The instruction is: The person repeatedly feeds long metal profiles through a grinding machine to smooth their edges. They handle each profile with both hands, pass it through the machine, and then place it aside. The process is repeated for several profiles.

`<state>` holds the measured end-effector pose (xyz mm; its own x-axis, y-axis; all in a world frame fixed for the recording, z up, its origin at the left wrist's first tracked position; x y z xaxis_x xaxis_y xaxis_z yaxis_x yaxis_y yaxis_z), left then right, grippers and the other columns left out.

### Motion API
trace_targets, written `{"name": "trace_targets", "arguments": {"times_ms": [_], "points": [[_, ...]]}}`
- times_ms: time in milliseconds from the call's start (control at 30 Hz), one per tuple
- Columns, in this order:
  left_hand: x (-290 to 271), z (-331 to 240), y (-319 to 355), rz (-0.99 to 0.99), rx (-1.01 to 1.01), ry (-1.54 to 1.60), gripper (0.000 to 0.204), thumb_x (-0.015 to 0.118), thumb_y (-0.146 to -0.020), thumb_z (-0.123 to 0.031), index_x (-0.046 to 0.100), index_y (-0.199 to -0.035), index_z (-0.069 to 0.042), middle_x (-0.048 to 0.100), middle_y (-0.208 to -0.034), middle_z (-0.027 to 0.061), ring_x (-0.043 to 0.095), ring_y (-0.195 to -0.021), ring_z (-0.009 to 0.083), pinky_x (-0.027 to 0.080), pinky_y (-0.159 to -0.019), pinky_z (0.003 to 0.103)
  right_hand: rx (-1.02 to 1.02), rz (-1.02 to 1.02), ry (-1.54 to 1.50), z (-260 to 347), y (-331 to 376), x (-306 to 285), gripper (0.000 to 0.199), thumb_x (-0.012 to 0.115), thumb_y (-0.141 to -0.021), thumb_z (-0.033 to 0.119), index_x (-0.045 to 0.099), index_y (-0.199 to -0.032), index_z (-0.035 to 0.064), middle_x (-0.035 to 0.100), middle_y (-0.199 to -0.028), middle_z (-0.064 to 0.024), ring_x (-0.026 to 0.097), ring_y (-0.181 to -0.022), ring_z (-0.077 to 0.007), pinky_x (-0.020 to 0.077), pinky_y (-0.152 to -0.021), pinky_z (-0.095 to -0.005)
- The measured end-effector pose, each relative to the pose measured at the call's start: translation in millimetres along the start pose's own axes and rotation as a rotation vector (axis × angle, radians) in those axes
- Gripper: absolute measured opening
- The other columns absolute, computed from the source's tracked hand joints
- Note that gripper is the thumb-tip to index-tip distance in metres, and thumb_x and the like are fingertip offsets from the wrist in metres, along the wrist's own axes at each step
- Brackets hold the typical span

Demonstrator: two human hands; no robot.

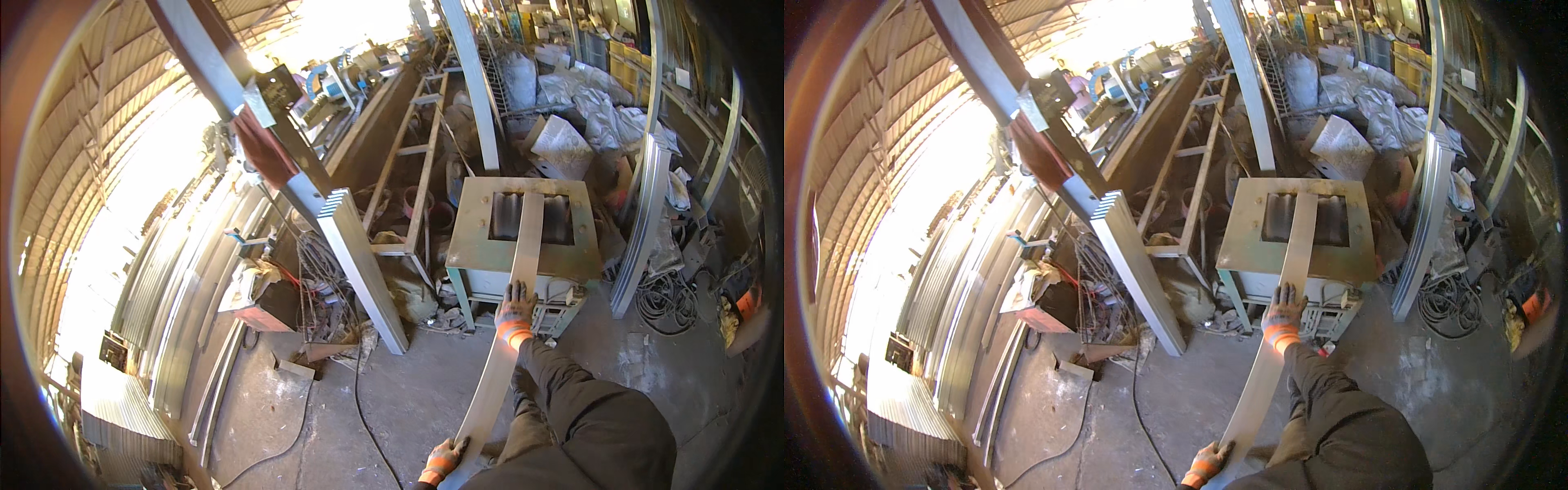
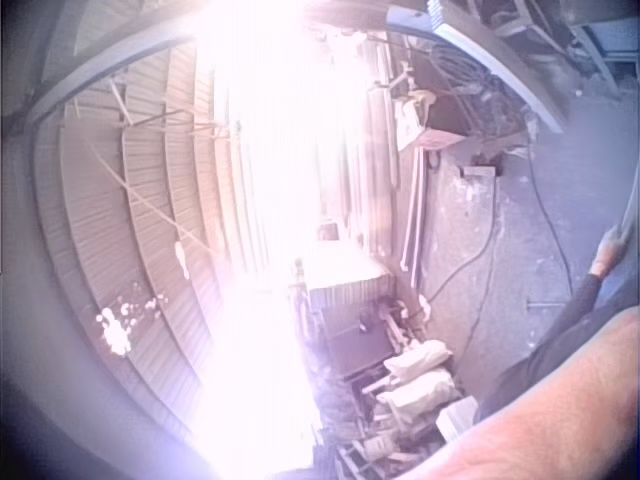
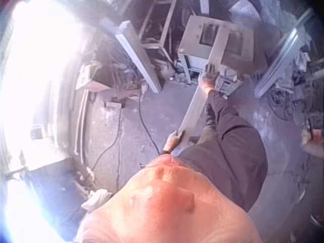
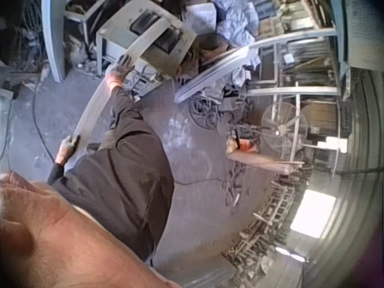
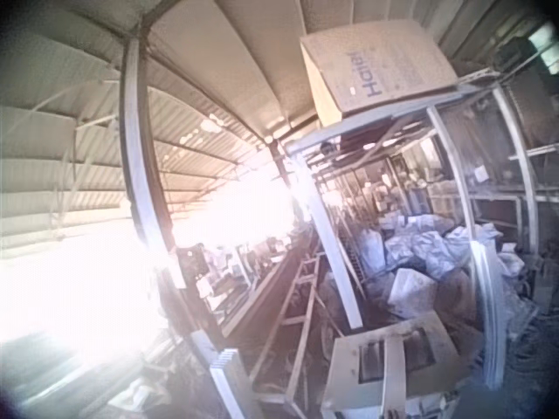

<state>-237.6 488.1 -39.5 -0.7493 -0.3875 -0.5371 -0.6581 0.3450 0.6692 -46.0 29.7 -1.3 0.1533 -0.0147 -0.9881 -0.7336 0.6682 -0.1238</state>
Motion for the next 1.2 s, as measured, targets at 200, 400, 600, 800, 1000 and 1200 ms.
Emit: {"name": "trace_targets", "arguments": {"times_ms": [200, 400, 600, 800, 1000, 1200], "points": [[-17, 57, 99, -0.22, 0.143, 0.125, 0.068, 0.072, -0.105, -0.068, 0.081, -0.118, -0.002, 0.082, -0.108, 0.0276, 0.078, -0.104, 0.0493, 0.059, -0.089, 0.057, -0.012, 0.033, -0.13, 33, 96, -23, 0.078, 0.063, -0.102, 0.042, 0.049, -0.171, 0.0057, 0.037, -0.185, -0.0189, 0.029, -0.173, -0.0398, 0.019, -0.131, -0.0801], [-55, 63, 139, -0.511, 0.225, -0.065, 0.064, 0.08, -0.099, -0.068, 0.08, -0.109, -0.005, 0.08, -0.101, 0.0244, 0.075, -0.098, 0.0513, 0.058, -0.083, 0.06, 0.366, 0.198, -0.767, 0, 133, 53, 0.143, 0.096, -0.078, 0.054, 0.014, -0.183, -0.0003, 0.016, -0.188, -0.0337, 0.011, -0.176, -0.0486, 0.0133, -0.141, -0.0577], [-85, 13, 190, -0.594, 0.428, -0.263, 0.056, 0.089, -0.094, -0.06, 0.076, -0.101, -0.007, 0.075, -0.095, 0.0202, 0.071, -0.088, 0.0486, 0.058, -0.079, 0.058, 0.46, -0.092, -1.566, -45, 119, 83, 0.116, 0.103, -0.078, 0.016, 0.039, -0.173, 0.0033, 0.061, -0.153, -0.0184, 0.065, -0.13, -0.036, 0.0543, -0.113, -0.0463], [-79, 2, 124, 0.034, 0.058, 0.501, 0.062, 0.087, -0.102, -0.05, 0.074, -0.142, -0.004, 0.081, -0.125, 0.0129, 0.072, -0.117, 0.0232, 0.058, -0.101, 0.043, 0.405, -0.032, -2.403, -50, 82, 45, 0.052, 0.081, -0.091, 0.008, 0.069, -0.142, 0.0021, 0.075, -0.115, -0.0071, 0.074, -0.101, -0.0242, 0.0602, -0.095, -0.0395], [-34, -52, -41, -0.009, 0.073, 0.536, 0.065, 0.081, -0.103, -0.058, 0.077, -0.133, 0.0, 0.084, -0.118, 0.0218, 0.08, -0.11, 0.0328, 0.062, -0.096, 0.045, 0.328, -0.279, -1.908, -86, -59, 26, 0.098, 0.079, -0.088, 0.006, 0.041, -0.178, 0.0065, 0.061, -0.164, -0.0185, 0.059, -0.152, -0.0321, 0.0564, -0.118, -0.0462], [-20, -185, -153, -0.053, 0.078, 0.217, 0.06, 0.085, -0.101, -0.054, 0.08, -0.125, 0.002, 0.085, -0.106, 0.0239, 0.084, -0.1, 0.0348, 0.064, -0.088, 0.044, -0.142, -0.258, -0.245, -86, -242, 14, 0.089, 0.069, -0.103, 0.057, 0.053, -0.164, -0.0062, 0.055, -0.168, -0.03, 0.042, -0.164, -0.0459, 0.0213, -0.14, -0.0607]]}}
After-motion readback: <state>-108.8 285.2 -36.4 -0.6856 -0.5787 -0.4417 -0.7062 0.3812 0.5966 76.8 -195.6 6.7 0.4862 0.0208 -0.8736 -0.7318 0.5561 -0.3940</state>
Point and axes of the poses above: each hand's wrist, its own y-axis away from the middle knuckle, its own x-axis out of the palm, z = x × y, the point moved 6 cm from there along -y, towards the middle knuckle
